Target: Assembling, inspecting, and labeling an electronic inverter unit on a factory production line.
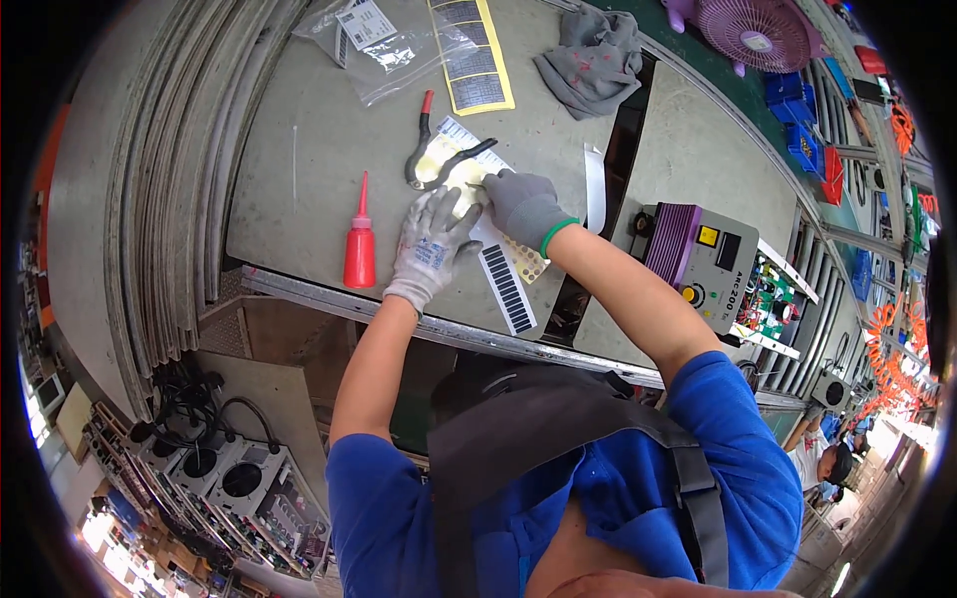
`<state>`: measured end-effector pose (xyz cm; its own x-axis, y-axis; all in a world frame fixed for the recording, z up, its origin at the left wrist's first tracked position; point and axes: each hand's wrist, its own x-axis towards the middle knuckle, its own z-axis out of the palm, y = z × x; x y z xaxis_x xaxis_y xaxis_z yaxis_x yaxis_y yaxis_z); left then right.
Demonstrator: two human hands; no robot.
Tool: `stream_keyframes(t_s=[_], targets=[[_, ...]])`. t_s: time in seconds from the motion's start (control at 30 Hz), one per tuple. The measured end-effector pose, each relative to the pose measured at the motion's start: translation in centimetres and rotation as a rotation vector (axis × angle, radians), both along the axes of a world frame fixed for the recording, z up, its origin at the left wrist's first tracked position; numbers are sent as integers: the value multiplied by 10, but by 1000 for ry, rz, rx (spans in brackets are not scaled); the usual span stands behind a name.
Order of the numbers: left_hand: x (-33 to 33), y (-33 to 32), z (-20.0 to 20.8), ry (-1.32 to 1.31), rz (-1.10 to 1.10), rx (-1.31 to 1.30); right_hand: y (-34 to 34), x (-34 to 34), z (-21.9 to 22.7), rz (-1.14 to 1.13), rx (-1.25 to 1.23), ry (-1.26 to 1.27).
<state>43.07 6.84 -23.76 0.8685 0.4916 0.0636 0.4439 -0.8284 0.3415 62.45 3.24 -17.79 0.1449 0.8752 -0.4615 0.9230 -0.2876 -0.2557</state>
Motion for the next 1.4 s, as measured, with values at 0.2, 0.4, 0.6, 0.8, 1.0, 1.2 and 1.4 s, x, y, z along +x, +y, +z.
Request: stream_keyframes(t_s=[0.2, 0.4, 0.6, 0.8, 1.0, 1.2, 1.4], targets=[[4, -2, 2, -10, -5, -1, 2, 1, -12, -108, 61, 10], [14, -8, -12, -46, -44, 81, -76, 20, 39, -318, 389, 565], [1, -21, 4, 38, 75, 115, -218, 91, 178, -450, 791, 306], [219, -122, 147, -597, 104, -589, -265, 171, 174, -886, 777, 9], [302, -158, 174, -570, 29, -1352, -279, 183, 175, -757, 695, 71], [302, -169, 189, -551, 20, -1267, -281, 187, 167, -742, 735, 22], [312, -166, 182, -481, 61, -1055, -281, 194, 165, -750, 702, 112]])
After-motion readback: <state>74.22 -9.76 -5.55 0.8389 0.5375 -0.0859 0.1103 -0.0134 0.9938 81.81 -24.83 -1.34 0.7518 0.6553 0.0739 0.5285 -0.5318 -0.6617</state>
